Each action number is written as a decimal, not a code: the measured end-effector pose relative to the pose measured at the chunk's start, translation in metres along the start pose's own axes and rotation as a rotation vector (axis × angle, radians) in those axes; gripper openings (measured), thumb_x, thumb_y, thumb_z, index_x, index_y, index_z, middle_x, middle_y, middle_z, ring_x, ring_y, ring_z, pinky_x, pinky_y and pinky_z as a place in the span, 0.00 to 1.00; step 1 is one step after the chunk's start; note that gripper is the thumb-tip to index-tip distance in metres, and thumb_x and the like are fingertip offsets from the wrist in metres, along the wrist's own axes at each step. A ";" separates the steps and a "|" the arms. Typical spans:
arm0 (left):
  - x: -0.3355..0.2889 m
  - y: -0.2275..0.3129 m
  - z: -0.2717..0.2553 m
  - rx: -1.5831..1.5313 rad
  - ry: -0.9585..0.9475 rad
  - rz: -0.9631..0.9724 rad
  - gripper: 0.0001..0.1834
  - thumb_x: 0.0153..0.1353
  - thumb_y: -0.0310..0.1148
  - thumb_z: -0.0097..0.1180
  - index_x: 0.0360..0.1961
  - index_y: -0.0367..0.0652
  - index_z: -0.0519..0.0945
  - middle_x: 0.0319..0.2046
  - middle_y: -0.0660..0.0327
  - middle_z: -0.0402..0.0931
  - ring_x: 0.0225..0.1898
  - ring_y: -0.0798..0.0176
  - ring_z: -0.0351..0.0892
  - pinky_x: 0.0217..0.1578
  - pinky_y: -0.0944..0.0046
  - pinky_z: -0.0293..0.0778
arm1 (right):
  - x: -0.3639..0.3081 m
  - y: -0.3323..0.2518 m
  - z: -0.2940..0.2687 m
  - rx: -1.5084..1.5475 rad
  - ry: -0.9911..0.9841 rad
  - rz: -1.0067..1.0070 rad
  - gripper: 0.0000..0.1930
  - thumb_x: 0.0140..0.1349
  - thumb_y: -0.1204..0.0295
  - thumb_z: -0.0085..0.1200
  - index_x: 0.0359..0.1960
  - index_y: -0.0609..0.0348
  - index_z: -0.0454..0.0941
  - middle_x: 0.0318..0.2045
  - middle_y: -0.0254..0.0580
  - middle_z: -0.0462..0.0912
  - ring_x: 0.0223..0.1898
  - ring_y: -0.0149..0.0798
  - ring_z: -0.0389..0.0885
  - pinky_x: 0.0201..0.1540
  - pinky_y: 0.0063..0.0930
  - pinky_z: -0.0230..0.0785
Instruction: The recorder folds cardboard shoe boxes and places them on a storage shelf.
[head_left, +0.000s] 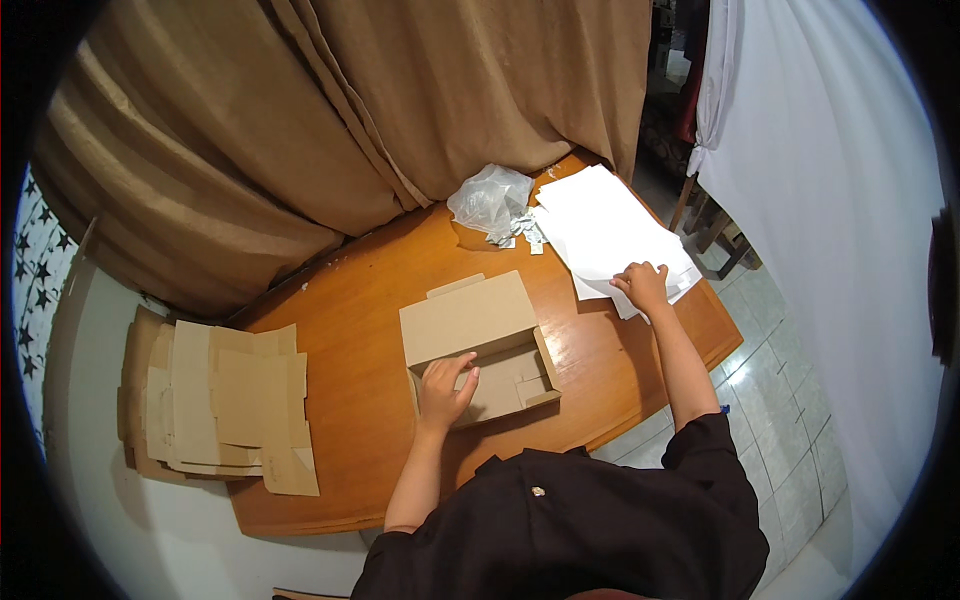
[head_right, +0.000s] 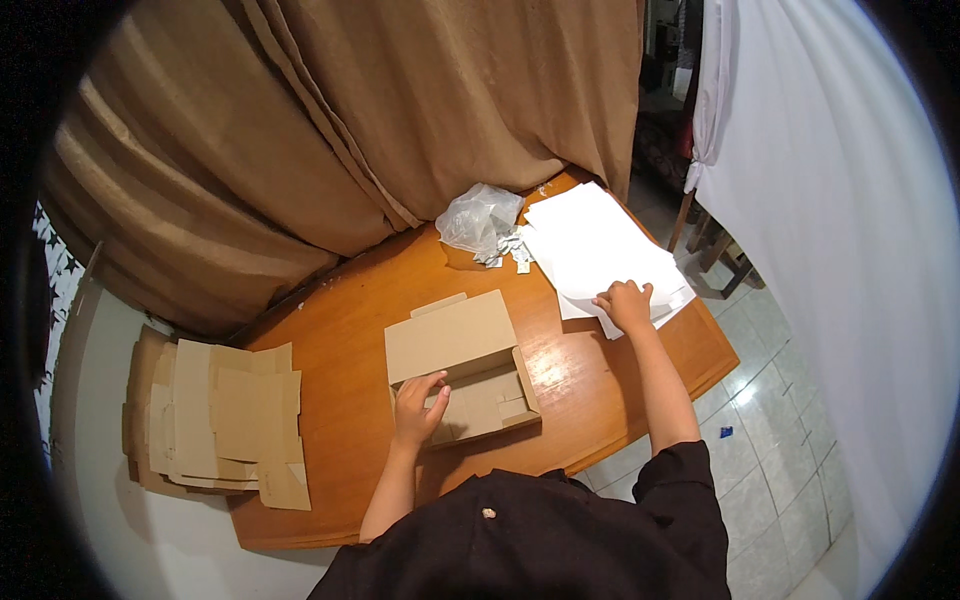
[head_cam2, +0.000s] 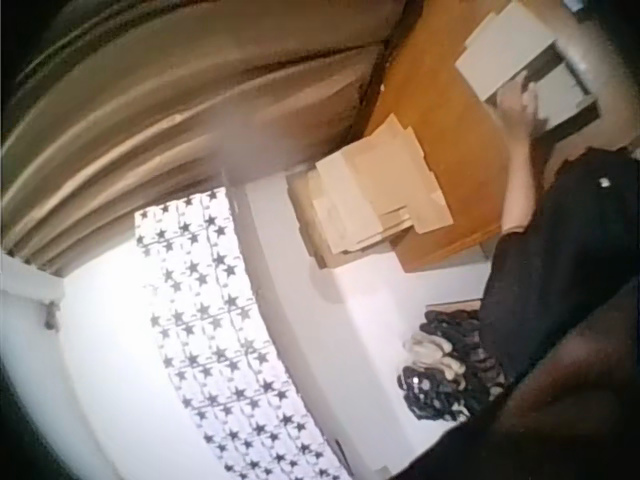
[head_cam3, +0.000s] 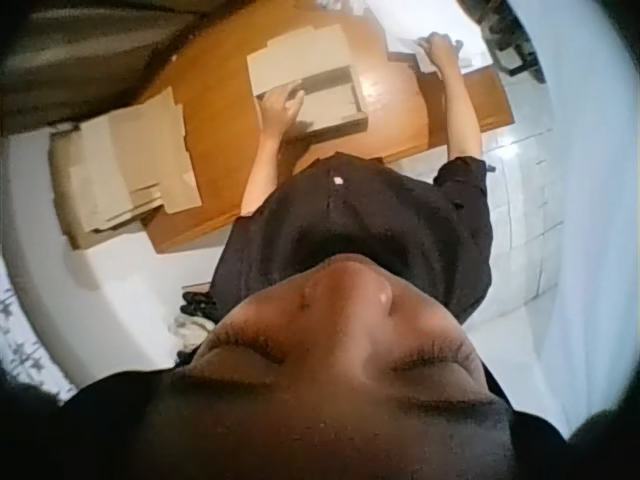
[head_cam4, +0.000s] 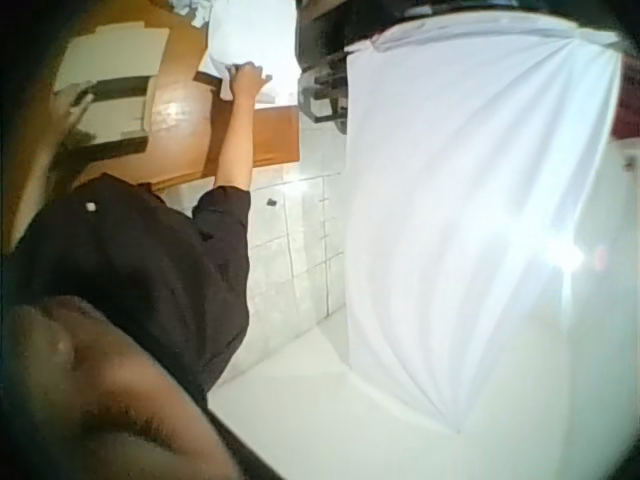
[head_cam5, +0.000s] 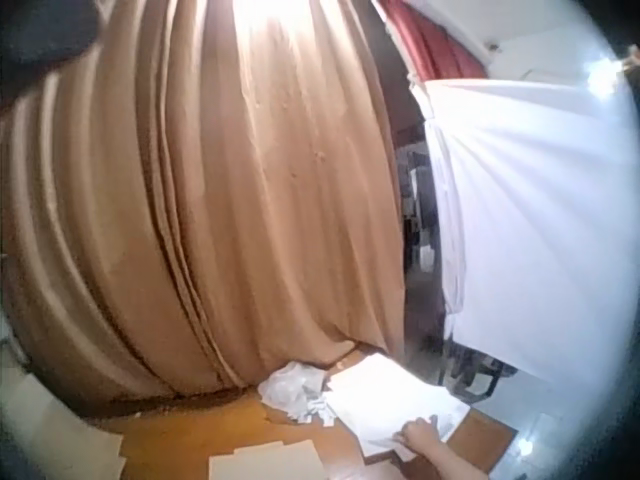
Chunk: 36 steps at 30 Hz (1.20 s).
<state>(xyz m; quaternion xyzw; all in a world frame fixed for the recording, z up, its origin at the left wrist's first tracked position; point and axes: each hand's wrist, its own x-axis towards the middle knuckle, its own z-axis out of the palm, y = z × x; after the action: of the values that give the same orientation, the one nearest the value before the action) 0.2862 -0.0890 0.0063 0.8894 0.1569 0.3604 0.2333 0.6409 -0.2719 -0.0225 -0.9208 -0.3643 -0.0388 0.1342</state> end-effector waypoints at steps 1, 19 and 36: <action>0.002 0.002 -0.001 -0.021 -0.026 0.015 0.11 0.51 0.29 0.60 0.38 0.42 0.79 0.29 0.59 0.79 0.34 0.56 0.77 0.38 0.60 0.70 | -0.002 -0.003 -0.006 -0.011 0.005 0.005 0.13 0.54 0.53 0.55 0.28 0.43 0.85 0.29 0.31 0.81 0.40 0.37 0.74 0.52 0.50 0.52; 0.023 -0.022 0.000 0.371 -0.104 0.516 0.11 0.49 0.34 0.57 0.33 0.68 0.81 0.53 0.72 0.70 0.60 0.65 0.61 0.59 0.46 0.36 | -0.170 -0.167 -0.047 0.380 0.128 -0.734 0.12 0.50 0.58 0.62 0.36 0.43 0.80 0.36 0.23 0.80 0.46 0.31 0.76 0.59 0.54 0.47; -0.067 -0.061 -0.065 0.361 -0.426 -0.031 0.13 0.53 0.30 0.54 0.38 0.61 0.83 0.55 0.61 0.67 0.62 0.54 0.58 0.57 0.40 0.44 | -0.183 -0.158 -0.001 0.383 -0.402 -0.457 0.21 0.63 0.52 0.43 0.53 0.47 0.73 0.56 0.40 0.70 0.62 0.46 0.62 0.61 0.68 0.37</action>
<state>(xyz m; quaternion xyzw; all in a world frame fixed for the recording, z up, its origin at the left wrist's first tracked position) 0.1870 -0.0482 -0.0224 0.9698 0.1795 0.1278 0.1045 0.3993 -0.2832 -0.0181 -0.7629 -0.5806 0.1831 0.2177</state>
